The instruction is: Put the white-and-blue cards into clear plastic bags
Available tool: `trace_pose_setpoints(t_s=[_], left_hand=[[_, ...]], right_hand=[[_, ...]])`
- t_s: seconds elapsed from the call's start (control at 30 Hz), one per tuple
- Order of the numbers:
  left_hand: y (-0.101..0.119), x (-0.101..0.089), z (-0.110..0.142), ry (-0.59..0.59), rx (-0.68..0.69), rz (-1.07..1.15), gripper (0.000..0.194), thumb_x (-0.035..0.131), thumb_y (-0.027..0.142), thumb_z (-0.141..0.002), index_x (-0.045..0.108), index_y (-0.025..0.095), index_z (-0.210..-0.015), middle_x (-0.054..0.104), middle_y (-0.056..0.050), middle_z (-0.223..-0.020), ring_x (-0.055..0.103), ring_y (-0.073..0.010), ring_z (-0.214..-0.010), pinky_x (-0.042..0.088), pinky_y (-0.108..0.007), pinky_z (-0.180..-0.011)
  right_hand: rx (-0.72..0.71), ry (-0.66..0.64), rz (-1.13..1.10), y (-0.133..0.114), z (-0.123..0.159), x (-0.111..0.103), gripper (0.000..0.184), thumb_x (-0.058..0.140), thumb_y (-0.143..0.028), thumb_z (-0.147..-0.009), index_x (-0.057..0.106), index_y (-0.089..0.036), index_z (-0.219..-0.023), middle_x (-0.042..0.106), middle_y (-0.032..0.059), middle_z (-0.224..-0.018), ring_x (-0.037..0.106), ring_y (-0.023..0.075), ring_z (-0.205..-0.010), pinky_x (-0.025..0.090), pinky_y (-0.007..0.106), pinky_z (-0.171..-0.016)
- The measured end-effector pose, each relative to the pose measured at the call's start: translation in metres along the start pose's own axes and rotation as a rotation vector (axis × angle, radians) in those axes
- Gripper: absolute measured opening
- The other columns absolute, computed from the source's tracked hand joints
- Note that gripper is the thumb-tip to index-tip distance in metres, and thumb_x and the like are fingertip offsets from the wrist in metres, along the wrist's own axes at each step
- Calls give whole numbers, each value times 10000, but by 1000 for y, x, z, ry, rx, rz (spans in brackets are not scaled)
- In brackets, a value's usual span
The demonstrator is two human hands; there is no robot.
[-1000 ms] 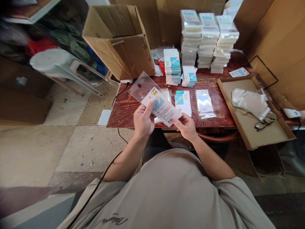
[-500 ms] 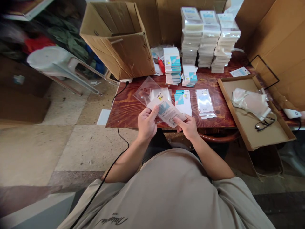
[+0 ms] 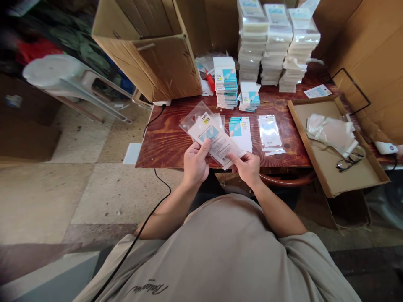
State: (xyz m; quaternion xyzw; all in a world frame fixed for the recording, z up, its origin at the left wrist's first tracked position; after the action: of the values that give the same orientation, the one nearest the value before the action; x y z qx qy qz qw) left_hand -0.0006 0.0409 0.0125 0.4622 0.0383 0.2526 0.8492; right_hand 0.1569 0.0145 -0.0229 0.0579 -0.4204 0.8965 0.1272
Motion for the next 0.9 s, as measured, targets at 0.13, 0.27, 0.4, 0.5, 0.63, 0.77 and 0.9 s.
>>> trace_pose_setpoints(t_s=[0.13, 0.27, 0.4, 0.5, 0.63, 0.77, 0.9], left_hand=[[-7, -1, 0, -9, 2, 0, 424, 958, 522, -770, 810, 192, -992, 831, -81, -1030, 787, -286, -1104, 640, -428, -993], [-12, -5, -2, -29, 10, -79, 414, 936, 516, -803, 825, 186, -1026, 834, -90, -1047, 795, -276, -1054, 639, -420, -979], [-15, -5, 1, -59, -5, -188, 442, 921, 535, -813, 825, 173, -1047, 834, -102, -1050, 797, -251, -957, 641, -392, -929], [-13, -1, 5, -162, -59, -330, 488, 918, 577, -798, 810, 163, -1032, 828, -102, -997, 764, -224, -794, 637, -360, -785], [-7, -1, -9, -310, -94, -639, 498, 803, 640, -887, 776, 184, -1086, 779, -73, -846, 683, -203, -639, 562, -326, -622], [4, -20, -52, 86, 210, -1224, 456, 754, 507, -944, 697, 182, -1260, 746, -162, -1202, 700, -351, -1158, 529, -500, -1078], [6, -40, -91, 162, 83, -1525, 631, 823, 484, -862, 619, 130, -1342, 618, -259, -1420, 522, -462, -1439, 391, -581, -1231]], right_hand=[[-1, -93, -24, 3, -4, 1, 545, 944, -697, -674, 728, -204, -757, 732, 18, -653, 618, 154, -482, 521, 280, -434], [8, -81, 20, 5, -7, -3, 557, 916, -710, -704, 673, -208, -696, 725, 24, -640, 608, 152, -466, 508, 278, -429], [-7, -13, 115, 2, -5, -3, 559, 907, -717, -710, 674, -209, -722, 693, 5, -623, 631, 155, -524, 524, 266, -475], [-49, -75, 110, -7, -5, -10, 549, 912, -674, -730, 777, -215, -999, 796, 39, -853, 747, 206, -745, 640, 316, -664], [-102, 19, 193, -19, -29, -52, 449, 860, -579, -810, 791, -206, -1050, 825, 74, -993, 775, 230, -846, 663, 367, -781], [-156, 369, 383, -17, -79, -121, 464, 807, -407, -795, 771, -160, -1186, 819, 95, -1001, 768, 256, -862, 643, 408, -823], [2, 397, 831, -5, -108, -149, 554, 806, -325, -763, 749, -134, -1279, 803, 145, -1103, 747, 328, -1028, 588, 497, -983]])
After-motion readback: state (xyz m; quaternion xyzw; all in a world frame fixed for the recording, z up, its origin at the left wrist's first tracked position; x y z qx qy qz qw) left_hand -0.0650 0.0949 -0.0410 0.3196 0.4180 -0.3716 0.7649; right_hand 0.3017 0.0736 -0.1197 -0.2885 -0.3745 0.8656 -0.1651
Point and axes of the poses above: each hand's wrist, its own z-axis away from the middle knuckle, its own x-axis out of the palm, y = z × x, the point moved 1 cm from there along -z, towards the middle knuckle
